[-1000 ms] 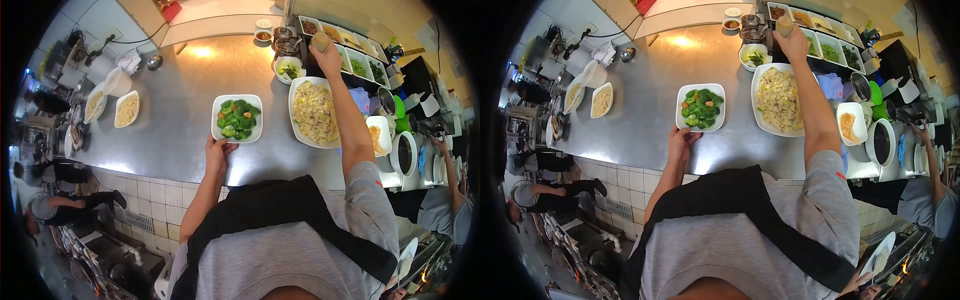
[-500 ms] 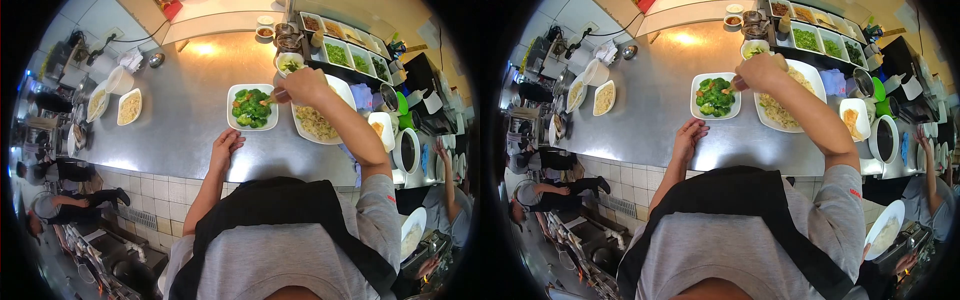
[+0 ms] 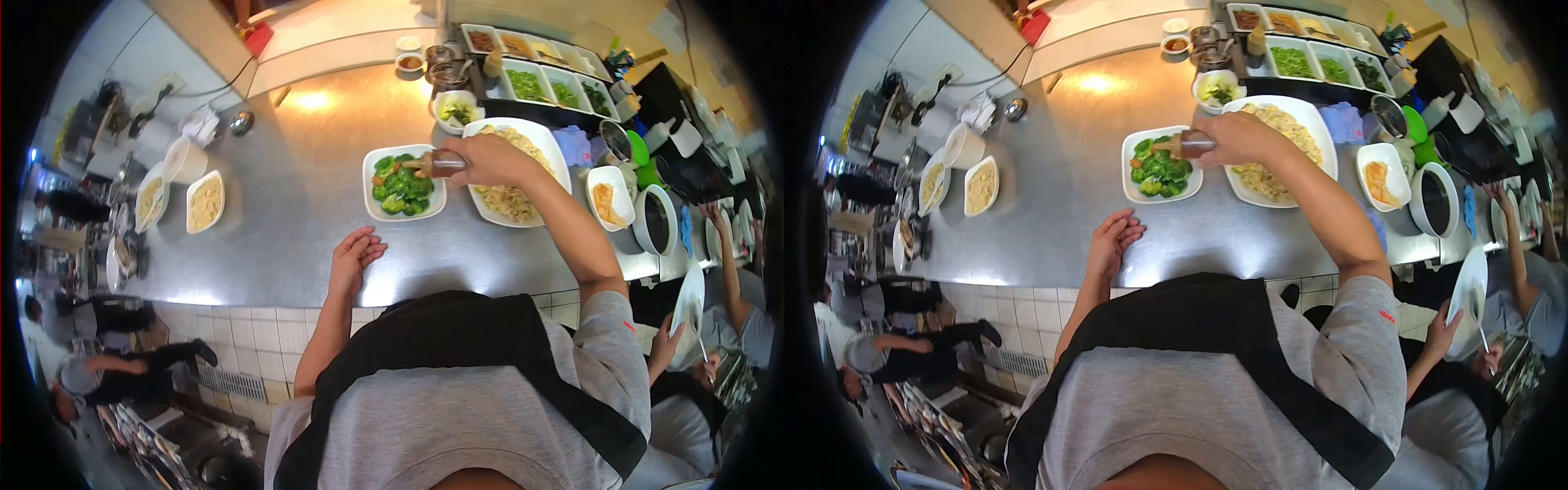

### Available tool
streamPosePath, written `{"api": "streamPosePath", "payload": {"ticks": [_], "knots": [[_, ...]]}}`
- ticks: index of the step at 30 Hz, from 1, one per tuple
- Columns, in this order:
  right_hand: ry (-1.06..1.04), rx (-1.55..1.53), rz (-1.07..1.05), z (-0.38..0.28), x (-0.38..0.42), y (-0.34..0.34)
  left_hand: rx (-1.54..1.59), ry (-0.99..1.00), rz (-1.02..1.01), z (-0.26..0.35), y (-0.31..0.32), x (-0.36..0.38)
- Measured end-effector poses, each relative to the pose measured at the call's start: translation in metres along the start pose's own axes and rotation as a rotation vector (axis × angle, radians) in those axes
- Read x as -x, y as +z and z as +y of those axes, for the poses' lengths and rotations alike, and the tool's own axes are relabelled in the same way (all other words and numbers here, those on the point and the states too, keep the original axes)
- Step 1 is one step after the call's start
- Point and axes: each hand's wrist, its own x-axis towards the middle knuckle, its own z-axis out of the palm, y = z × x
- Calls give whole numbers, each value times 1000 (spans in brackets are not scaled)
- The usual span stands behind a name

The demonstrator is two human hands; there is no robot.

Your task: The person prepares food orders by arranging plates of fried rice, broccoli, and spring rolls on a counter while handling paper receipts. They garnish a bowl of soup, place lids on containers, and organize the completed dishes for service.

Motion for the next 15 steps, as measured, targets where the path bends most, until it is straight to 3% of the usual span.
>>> {"api": "streamPosePath", "payload": {"ticks": [3,5,12,13,14,15], "knots": [[-6,-274,186,27,-4,-10,-15,-10,-2,0,1,0],[45,-387,435,34,-3,-30,-10,-10,-12,-1,-2,0],[335,-244,1115,126,-54,-26,-47,5,-7,2,5,5],[418,-277,1110,134,-60,-20,-41,7,-6,2,5,5],[371,-344,1129,142,-62,-12,-34,12,5,2,5,5],[428,-323,1039,151,-63,-3,-35,5,3,3,7,5]]}}
